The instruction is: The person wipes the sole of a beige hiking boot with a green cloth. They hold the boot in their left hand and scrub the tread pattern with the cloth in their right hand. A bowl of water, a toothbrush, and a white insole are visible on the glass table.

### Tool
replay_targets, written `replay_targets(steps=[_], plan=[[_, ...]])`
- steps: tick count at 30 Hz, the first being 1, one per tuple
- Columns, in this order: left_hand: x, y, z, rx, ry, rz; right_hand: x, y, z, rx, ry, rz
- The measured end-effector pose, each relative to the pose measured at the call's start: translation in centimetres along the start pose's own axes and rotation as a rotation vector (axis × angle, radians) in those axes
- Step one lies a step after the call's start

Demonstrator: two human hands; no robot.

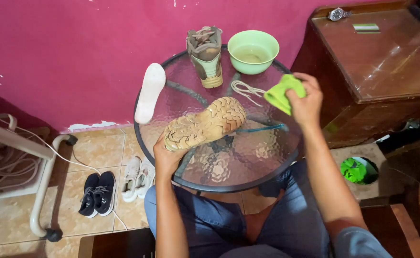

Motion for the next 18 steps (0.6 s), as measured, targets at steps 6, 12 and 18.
replay_targets(steps=[6,12,18], plan=[[0.2,0.8,-3.8,0.157,0.015,-0.017,-10.9,3.9,0.3,-0.116,-0.103,-0.309],[0.8,0.8,-4.8,0.21,-0.005,0.002,-13.4,5.5,-11.8,0.516,-0.082,-0.373],[0.8,0.6,-5.5,0.21,-0.002,0.026,-18.0,1.5,-4.5,0.306,0.258,-0.488]])
Point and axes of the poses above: each hand's wrist, its own y-axis away from the middle knuckle, its own x-axis out of the back of the hand, z = x × y, the point moved 8 cm from there along -y, towards the middle knuckle, and after that the axes turned 2 degrees about x, right-handed, at the moved point
